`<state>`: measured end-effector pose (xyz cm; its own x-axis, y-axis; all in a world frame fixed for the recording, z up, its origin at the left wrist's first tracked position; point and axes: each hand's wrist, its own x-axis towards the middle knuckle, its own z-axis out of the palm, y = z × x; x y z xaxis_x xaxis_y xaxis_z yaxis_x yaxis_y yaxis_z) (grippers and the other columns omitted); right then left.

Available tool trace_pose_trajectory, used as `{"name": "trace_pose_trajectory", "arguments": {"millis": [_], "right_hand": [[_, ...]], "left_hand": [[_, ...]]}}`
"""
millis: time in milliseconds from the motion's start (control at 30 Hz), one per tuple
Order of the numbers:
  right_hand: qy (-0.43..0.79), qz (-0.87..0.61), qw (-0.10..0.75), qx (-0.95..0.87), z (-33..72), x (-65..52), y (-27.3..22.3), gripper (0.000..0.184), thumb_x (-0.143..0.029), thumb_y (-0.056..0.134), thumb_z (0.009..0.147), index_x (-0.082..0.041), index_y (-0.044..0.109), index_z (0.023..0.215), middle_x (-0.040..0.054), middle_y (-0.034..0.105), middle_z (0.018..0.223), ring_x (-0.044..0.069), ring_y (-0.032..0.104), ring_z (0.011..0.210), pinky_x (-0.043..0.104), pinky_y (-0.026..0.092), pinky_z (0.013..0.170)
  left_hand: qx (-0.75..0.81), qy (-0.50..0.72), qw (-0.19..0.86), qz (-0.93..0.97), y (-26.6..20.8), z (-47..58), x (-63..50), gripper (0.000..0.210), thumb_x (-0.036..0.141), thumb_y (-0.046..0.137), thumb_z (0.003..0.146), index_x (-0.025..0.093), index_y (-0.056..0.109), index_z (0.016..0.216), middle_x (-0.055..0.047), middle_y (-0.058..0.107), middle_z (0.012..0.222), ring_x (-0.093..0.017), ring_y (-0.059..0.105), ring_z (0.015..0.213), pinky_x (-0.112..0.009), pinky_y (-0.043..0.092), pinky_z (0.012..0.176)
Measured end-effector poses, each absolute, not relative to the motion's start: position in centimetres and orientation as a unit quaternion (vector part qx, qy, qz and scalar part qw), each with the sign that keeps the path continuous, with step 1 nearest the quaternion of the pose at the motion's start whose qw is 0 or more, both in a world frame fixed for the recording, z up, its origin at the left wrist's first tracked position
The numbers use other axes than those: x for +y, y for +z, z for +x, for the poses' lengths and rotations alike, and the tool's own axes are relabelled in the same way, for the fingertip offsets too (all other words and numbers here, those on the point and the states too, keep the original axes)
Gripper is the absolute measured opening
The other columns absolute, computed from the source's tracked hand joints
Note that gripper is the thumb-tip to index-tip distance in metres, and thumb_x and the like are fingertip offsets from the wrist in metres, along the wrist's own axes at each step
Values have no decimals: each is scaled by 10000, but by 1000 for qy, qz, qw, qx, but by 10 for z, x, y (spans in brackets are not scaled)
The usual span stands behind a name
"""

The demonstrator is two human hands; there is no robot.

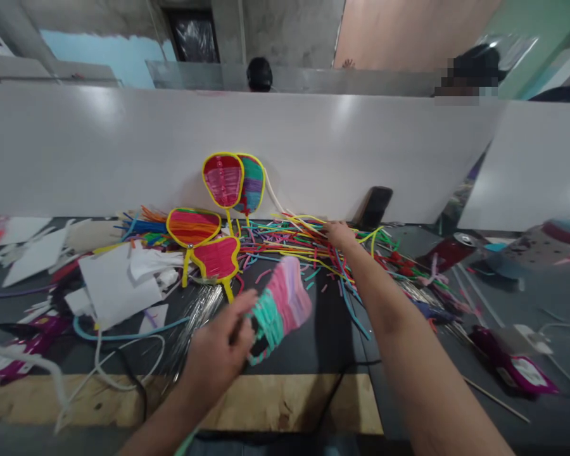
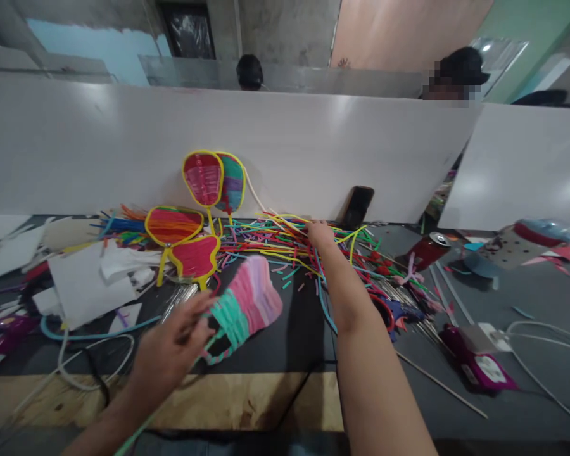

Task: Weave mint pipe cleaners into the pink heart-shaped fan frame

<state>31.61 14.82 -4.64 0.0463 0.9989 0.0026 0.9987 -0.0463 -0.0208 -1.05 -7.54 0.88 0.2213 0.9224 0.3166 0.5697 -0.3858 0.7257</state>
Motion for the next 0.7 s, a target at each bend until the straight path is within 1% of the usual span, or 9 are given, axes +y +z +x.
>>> {"name": "trace_pose_trajectory", "arguments": {"millis": [67,133,200,233,267,367,500,600,700], "right_hand": [[0,-717,14,-697,315,144,-45,438,-147,396,889,-160,438,1324,154,544,1287,227,468,1169,316,357,950],[-5,-714,18,-700,310,143,-45,474,-133,402,884,-141,380,1358,159,539,1292,214,483,1154,300,357,946],[-6,-714,17,-699,305,143,-45,471,-135,424,875,-131,392,1345,159,567,1257,209,506,1130,289,371,926],[-6,-716,16,-698,302,144,-46,455,-139,432,872,-138,419,1327,152,589,1229,208,519,1116,288,384,911],[-7,-719,15,-695,300,145,-46,429,-140,435,870,-148,457,1298,146,612,1197,209,532,1102,289,397,895],[-12,-731,7,-683,296,147,-47,336,-130,433,866,-154,587,1163,156,662,1100,223,564,1075,309,429,857],[-26,-745,-1,-667,298,144,-37,268,-124,440,864,-137,683,978,180,695,983,250,628,982,353,451,828],[-49,-750,10,-660,304,136,-17,270,-115,436,869,-120,685,972,206,685,1002,273,623,1004,386,436,836],[-77,-751,39,-655,319,123,12,280,-96,410,884,-78,653,1023,245,658,1041,271,575,1086,409,379,876]], "left_hand": [[572,472,336,580,9,-15,-66,364,314,475,845,190,500,1187,-93,660,1116,-190,676,893,-266,570,627],[568,524,394,498,-6,-14,-64,379,327,540,797,152,513,1132,-112,668,1074,-210,668,910,-286,566,658],[567,517,420,485,-31,-13,-71,380,336,513,819,147,504,1149,-114,675,1048,-208,672,890,-330,560,727],[567,481,426,515,-43,-13,-77,393,339,504,833,155,496,1180,-122,658,1106,-213,657,953,-359,544,803],[570,453,405,554,-55,-13,-83,398,334,504,836,164,499,1195,-129,632,1171,-222,636,1017,-382,524,861],[579,375,254,677,-76,-21,-103,314,280,489,849,196,571,1140,-119,531,1326,-243,525,1195,-428,447,985],[522,313,114,785,-75,-31,-116,266,175,423,871,205,620,1046,-81,614,1212,-201,521,1194,-377,461,981],[478,244,72,841,-71,-28,-118,274,175,421,879,188,621,1065,-77,635,1180,-207,475,1239,-377,438,1001],[465,173,25,868,-72,-20,-121,335,305,464,884,172,589,1164,-95,580,1280,-264,418,1284,-452,372,1038]]}}
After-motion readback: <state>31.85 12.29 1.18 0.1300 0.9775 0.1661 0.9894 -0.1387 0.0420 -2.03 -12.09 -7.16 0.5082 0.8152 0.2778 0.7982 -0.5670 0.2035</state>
